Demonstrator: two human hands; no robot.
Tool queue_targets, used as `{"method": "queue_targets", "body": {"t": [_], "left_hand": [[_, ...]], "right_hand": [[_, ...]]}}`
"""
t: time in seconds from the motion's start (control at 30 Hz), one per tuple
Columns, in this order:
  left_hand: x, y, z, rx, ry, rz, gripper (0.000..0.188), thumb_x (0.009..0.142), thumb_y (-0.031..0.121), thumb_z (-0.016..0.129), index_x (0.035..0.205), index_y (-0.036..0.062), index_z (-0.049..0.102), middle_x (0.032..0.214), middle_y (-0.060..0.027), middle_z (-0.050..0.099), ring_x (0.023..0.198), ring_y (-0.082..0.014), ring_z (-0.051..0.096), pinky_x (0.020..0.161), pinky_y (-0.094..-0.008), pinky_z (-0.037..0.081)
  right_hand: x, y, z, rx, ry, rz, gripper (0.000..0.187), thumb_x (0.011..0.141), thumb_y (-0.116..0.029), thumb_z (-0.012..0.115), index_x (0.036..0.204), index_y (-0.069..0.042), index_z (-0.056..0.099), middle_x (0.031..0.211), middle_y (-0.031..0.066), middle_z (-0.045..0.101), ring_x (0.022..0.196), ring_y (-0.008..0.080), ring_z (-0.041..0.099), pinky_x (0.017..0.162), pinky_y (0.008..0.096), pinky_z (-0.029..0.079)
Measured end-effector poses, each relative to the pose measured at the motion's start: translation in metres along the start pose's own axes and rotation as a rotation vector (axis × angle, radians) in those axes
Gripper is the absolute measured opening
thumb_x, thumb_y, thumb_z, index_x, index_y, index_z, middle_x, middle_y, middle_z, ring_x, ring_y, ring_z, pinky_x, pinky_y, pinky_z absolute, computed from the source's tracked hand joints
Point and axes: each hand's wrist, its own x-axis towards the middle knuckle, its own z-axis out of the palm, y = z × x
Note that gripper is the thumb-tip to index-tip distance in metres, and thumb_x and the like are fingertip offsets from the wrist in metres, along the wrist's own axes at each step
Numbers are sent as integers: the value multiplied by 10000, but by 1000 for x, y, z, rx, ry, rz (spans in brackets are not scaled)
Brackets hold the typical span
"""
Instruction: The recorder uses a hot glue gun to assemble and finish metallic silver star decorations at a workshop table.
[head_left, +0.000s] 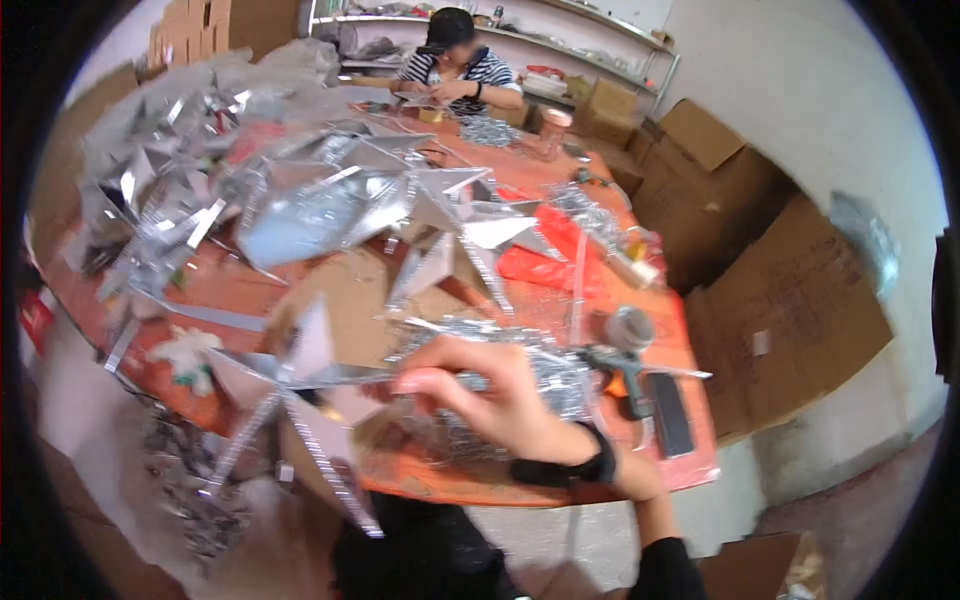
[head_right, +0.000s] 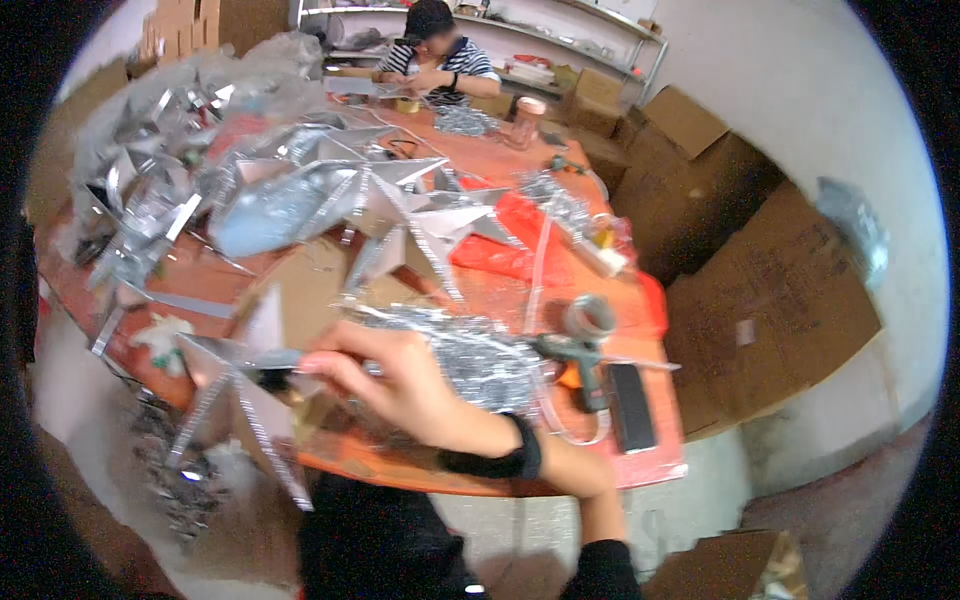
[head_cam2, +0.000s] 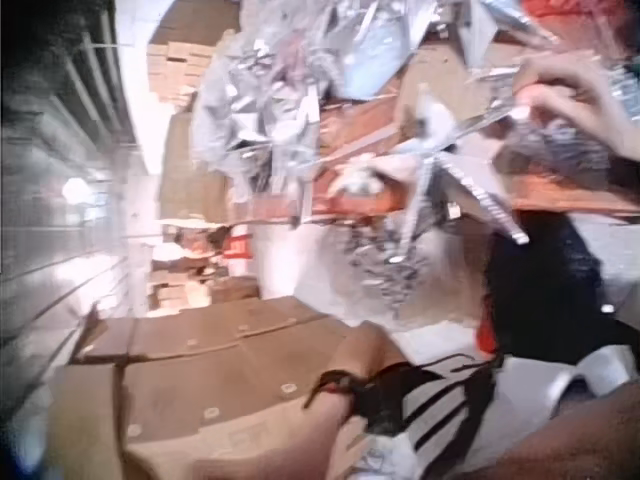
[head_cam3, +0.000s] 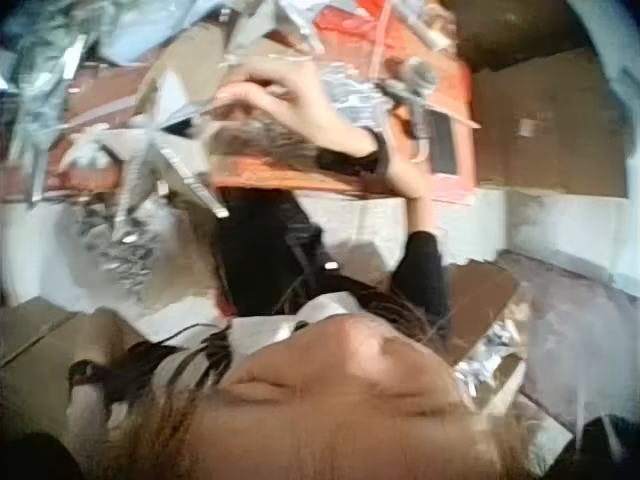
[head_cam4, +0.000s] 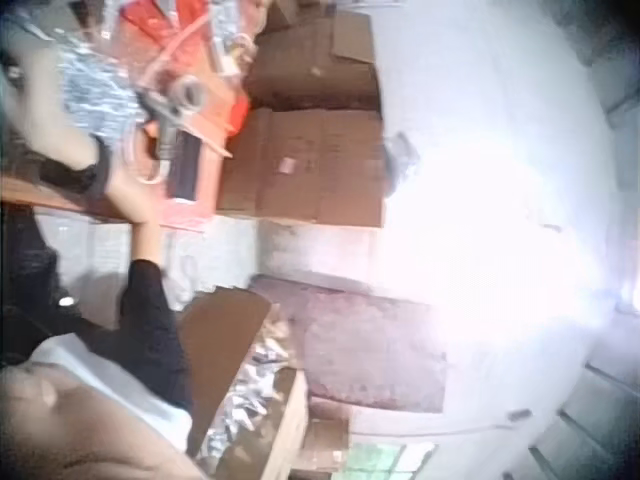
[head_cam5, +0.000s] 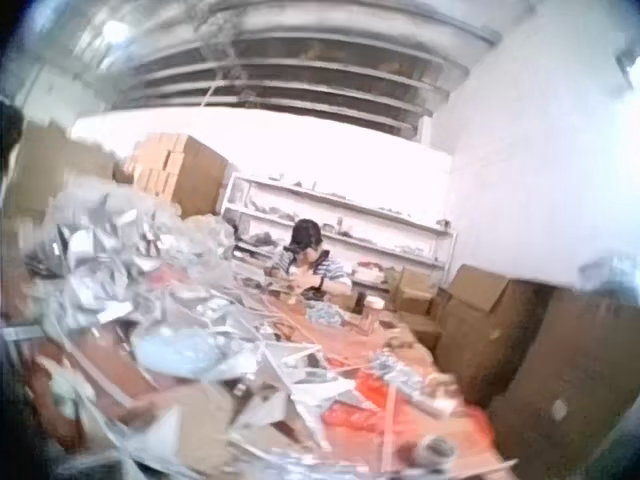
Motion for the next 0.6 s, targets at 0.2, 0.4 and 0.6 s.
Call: {"method": "queue_targets", "body": {"t": [0.2,0.4,0.6], "left_hand": [[-8,0,-7,13,19,-33,232,872,218,513,860,24,638,805,-94,658,780,-246,610,787,-375,450],[-6,4,-18,13,54,2,231,873,214,515,841,24,643,789,-92,663,768,-245,616,775,-371,457],[-23,50,-43,-195,108,65,232,874,209,517,822,24,648,773,-91,668,755,-243,621,763,-368,464]], "right_hand": [[5,3,0,-48,-81,-64,120,860,-127,585,886,-19,631,760,64,620,636,178,574,593,288,456],[11,3,-6,65,-117,226,174,931,-158,502,960,-18,601,831,15,608,760,118,542,682,271,437],[27,-4,-13,156,-450,370,208,954,-195,464,1020,-40,586,843,3,582,798,80,526,716,219,433]]}}
